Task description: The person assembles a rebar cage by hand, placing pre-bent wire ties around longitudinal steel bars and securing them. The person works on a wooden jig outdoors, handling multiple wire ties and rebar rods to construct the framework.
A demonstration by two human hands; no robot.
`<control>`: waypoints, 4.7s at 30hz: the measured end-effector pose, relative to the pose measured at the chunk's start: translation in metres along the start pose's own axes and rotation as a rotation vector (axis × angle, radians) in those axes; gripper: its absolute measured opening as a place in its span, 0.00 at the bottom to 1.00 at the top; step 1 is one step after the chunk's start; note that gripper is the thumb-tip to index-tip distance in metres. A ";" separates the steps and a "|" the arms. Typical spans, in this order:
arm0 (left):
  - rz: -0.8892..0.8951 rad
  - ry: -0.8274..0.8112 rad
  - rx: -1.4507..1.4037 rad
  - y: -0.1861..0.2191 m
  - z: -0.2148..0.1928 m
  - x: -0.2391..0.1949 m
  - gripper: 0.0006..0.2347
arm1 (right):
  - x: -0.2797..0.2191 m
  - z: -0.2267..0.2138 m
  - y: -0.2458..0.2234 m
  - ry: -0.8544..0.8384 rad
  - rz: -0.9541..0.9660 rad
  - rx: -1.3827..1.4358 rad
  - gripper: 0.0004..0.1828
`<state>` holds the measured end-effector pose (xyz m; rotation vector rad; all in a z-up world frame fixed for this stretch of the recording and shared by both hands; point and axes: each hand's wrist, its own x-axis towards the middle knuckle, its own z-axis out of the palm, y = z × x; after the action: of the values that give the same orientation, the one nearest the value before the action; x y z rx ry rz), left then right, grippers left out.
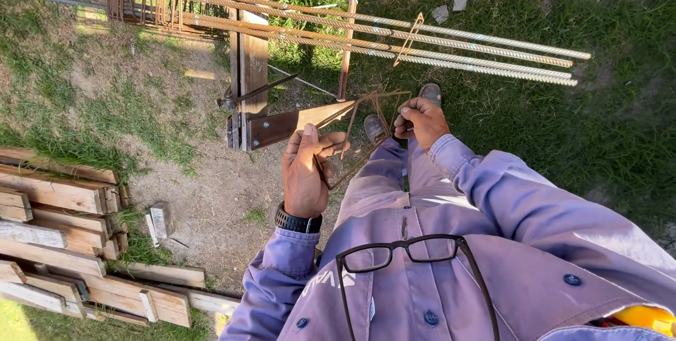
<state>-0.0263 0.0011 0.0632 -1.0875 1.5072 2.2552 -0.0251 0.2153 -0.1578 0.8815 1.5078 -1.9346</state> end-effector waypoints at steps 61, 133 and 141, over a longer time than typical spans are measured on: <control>0.431 0.110 0.474 -0.064 -0.012 -0.004 0.08 | -0.082 0.047 -0.003 -0.408 0.220 0.318 0.12; -0.144 -0.092 0.363 -0.096 -0.013 0.044 0.04 | -0.084 -0.292 -0.102 0.525 -0.349 -0.477 0.08; 0.013 -0.093 0.368 -0.068 0.011 0.025 0.07 | -0.036 -0.209 -0.108 0.446 -0.420 -0.429 0.05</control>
<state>-0.0121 0.0360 0.0007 -0.8539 1.7986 1.8994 -0.0456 0.4445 -0.0970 0.8840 2.4235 -1.6263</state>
